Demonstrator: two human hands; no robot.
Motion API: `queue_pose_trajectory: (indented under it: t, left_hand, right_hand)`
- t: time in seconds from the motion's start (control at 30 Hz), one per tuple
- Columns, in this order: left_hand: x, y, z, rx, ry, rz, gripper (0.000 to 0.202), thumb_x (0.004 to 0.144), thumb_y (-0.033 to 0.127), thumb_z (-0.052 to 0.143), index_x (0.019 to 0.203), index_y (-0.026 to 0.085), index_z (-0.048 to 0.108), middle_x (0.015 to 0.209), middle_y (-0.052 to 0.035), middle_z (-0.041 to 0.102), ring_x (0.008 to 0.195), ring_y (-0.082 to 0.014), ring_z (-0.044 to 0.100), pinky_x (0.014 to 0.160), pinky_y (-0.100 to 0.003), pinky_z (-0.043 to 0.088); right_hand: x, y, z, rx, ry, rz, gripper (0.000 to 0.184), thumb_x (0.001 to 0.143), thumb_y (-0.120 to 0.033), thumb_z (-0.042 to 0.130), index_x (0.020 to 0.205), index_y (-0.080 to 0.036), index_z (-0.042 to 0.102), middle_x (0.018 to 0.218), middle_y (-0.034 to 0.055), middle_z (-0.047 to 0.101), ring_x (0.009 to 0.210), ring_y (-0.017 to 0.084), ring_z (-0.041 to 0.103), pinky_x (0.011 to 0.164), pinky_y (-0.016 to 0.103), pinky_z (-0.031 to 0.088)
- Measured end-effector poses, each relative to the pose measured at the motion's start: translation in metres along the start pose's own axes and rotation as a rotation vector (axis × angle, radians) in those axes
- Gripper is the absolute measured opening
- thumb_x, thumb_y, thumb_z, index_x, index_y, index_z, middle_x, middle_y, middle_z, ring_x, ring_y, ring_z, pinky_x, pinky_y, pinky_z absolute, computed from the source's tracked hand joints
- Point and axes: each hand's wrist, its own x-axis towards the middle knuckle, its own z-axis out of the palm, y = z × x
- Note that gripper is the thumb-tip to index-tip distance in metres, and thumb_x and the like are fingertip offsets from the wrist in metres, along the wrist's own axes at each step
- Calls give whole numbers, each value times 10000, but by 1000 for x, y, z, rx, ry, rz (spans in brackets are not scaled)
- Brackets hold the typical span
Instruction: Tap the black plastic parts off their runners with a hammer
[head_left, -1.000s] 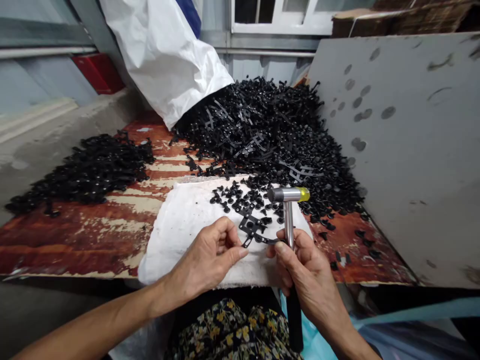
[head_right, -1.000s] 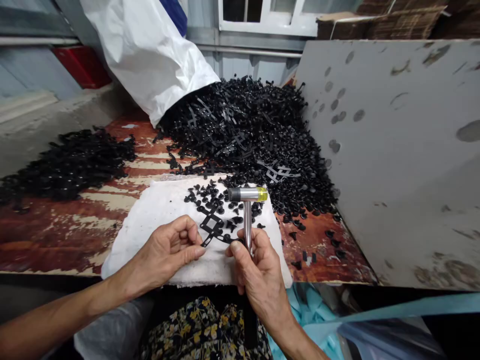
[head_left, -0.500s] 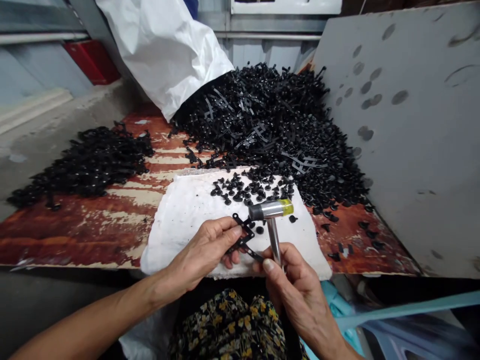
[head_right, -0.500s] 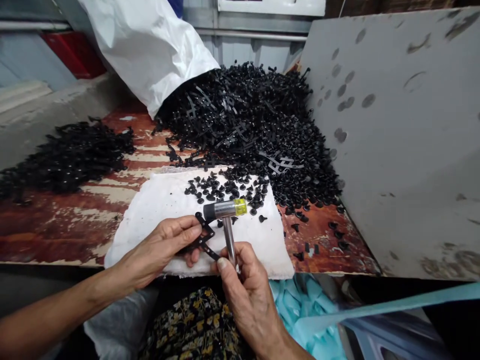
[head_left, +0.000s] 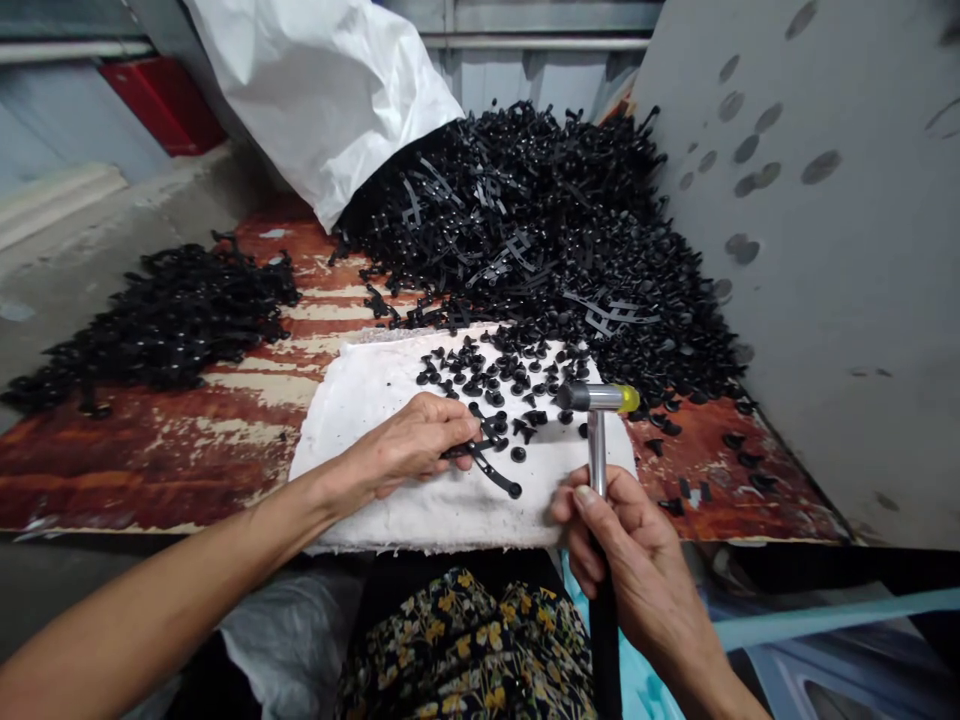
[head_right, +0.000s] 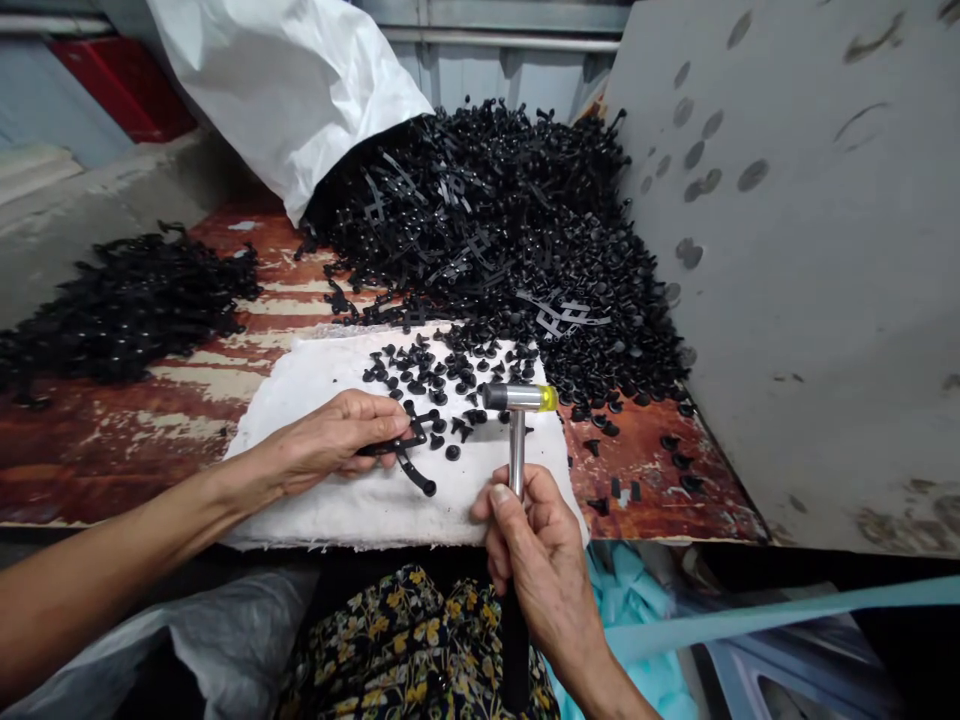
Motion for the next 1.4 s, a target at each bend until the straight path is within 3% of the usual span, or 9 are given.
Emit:
queue_pose_trajectory:
  t: [0.17,0.53,0.77,1.0,1.17,1.23,1.3,1.37,1.4]
  left_hand:
    - [0,1,0,6,42,-56,221,809,321,590,704,125,590,512,1,570,329,1,291,345,-123,174]
    - [2,0,1,10,10,-39,262,746,386,657,714,132,598,516,3,573,334,-7,301,347,-139,149]
    - [2,5,4,37,46,-71,192,794,291,594,689,130,592,481,1,562,329,-17,325,343,-139,167]
    - [3,2,5,92,46,-56,162,817,235,541,690,143,581,475,25,542,305,-9,253,333,-150,122]
    - [5,-3,1,146,52,-14,161,803,235,543,671,148,576,487,23,545,316,-13,256,338,-159,119]
    - [8,-4,-2,177,41,4,156,787,246,564,664,150,578,486,24,541,319,-15,261,336,-163,132]
    - [12,-4,-8,213,13,7,157,774,269,586,668,153,588,491,19,548,317,-20,269,331,-170,139]
    - [17,-3,-15,236,-43,4,168,770,299,599,678,159,596,500,14,561,312,-27,280,324,-176,136]
    - [19,-3,-19,245,-74,4,170,768,305,602,678,161,596,499,12,563,311,-31,287,322,-177,131]
  right_hand:
    - [-1,0,0,-5,-7,3,343,769,-491,718,870,-213,544,675,-50,616,345,11,347,296,123,329]
    - [-1,1,-2,-20,-12,21,323,785,-485,702,884,-219,546,678,-43,614,352,21,346,299,134,334]
    - [-1,2,-3,-18,-11,25,328,785,-486,704,890,-219,545,684,-46,613,355,20,355,299,131,338]
    - [0,1,-2,-49,-10,35,366,771,-522,705,884,-216,538,667,-46,609,350,20,350,302,136,331]
    - [-3,-5,-5,-165,-52,38,344,832,-541,626,944,-219,584,698,-29,609,376,35,352,321,155,319]
    - [-4,-9,-9,-309,-63,-14,337,890,-514,556,1060,-230,621,701,-16,616,399,61,390,342,178,346]
    - [-3,-14,-13,-510,-60,-150,370,931,-437,513,1232,-243,602,796,27,673,507,117,535,447,231,475]
    - [0,-18,-17,-720,-81,-361,429,945,-314,491,1368,-250,528,1054,79,704,761,180,663,697,323,573]
    - [2,-20,-19,-809,-114,-466,463,944,-242,478,1406,-257,493,1184,89,675,896,199,675,819,361,562]
